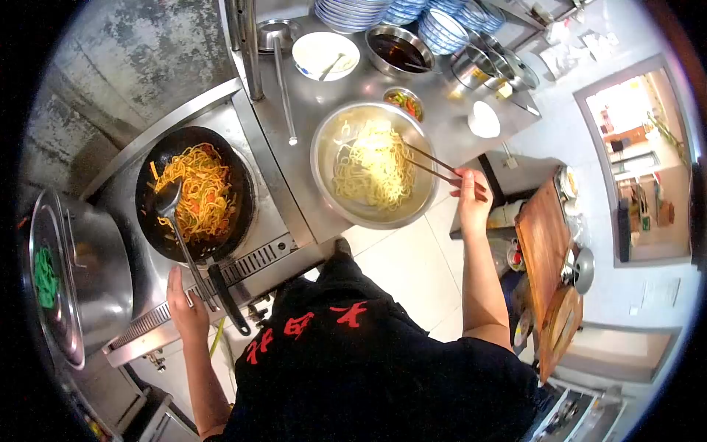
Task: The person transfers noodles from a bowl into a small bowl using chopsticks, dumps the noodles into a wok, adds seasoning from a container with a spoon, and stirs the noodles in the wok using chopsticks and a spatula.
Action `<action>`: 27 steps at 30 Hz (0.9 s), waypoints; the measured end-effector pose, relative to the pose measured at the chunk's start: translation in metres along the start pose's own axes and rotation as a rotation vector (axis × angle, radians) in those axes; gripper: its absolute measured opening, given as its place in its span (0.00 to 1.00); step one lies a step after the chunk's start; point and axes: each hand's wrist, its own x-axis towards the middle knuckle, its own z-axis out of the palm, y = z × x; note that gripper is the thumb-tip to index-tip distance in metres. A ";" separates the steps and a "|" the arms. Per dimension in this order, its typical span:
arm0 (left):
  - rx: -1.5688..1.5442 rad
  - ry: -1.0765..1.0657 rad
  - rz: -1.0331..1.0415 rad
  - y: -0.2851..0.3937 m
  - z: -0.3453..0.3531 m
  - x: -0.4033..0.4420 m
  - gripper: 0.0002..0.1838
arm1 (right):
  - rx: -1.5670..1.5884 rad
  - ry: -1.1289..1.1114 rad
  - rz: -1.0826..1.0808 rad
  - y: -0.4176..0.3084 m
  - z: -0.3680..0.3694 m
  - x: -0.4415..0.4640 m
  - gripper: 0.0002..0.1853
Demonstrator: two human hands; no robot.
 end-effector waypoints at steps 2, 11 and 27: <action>-0.251 -0.022 -0.099 0.026 0.026 -0.009 0.24 | -0.061 -0.007 0.088 0.030 -0.005 0.024 0.11; -1.166 -0.748 -0.629 0.192 0.194 0.022 0.27 | 0.391 -0.393 -0.060 0.069 0.027 0.072 0.06; -1.463 -0.722 -0.968 0.210 0.244 0.033 0.29 | 0.194 -0.502 -0.182 0.094 0.008 0.073 0.07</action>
